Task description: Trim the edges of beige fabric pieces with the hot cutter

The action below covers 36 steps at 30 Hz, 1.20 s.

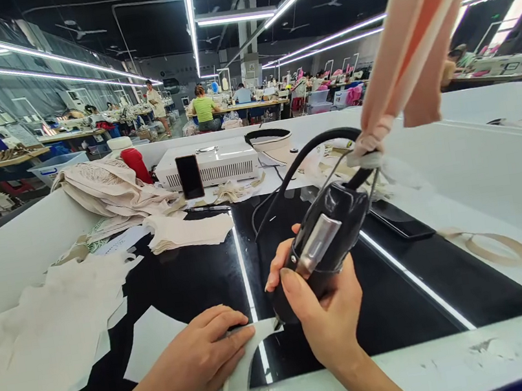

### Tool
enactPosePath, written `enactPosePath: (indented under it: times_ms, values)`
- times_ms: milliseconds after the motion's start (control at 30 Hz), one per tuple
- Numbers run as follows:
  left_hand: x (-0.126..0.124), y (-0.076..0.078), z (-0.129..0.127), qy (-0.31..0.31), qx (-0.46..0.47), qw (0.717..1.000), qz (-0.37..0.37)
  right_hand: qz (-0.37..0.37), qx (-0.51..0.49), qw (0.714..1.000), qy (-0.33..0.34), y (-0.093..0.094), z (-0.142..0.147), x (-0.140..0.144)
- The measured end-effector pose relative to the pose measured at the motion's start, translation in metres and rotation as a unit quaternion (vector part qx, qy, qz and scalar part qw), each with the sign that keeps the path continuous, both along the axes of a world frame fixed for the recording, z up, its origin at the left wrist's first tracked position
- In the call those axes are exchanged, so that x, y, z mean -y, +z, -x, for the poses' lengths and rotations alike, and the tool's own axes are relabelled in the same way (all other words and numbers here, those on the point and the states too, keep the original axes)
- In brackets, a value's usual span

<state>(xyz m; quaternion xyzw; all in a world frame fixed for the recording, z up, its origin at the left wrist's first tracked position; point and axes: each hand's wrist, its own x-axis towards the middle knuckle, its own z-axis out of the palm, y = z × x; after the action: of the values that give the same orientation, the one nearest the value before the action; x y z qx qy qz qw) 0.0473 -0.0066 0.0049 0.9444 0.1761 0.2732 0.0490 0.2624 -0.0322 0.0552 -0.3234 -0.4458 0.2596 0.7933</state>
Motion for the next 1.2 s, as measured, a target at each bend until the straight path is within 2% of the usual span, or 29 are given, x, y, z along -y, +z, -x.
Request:
enactPosePath:
  times_ms: [200, 400, 567, 800, 933, 1200]
  values:
    - [-0.001, -0.001, 0.002, 0.003, -0.003, 1.000, -0.009, 0.006, 0.014, 1.000, -0.007, -0.002, 0.003, 0.000]
    - [0.009, 0.002, 0.004, 0.042, -0.024, 0.995, -0.083, 0.008, 0.010, 1.000, -0.004, -0.002, 0.005, 0.005]
    - [0.016, 0.001, 0.006, 0.063, -0.088, 0.994, -0.019, 0.013, 0.013, 1.000, -0.004, -0.002, 0.011, 0.012]
    - [0.008, 0.003, 0.008, 0.070, -0.158, 0.981, 0.086, 0.021, 0.012, 0.999, -0.023, -0.004, 0.017, 0.015]
    - [0.005, 0.004, 0.009, 0.068, -0.145, 0.984, 0.078, 0.003, 0.027, 0.999, -0.033, -0.002, 0.021, 0.015]
    - [0.000, 0.001, 0.014, 0.050, -0.118, 0.992, 0.010, -0.012, 0.035, 0.998, -0.041, 0.002, 0.027, 0.014]
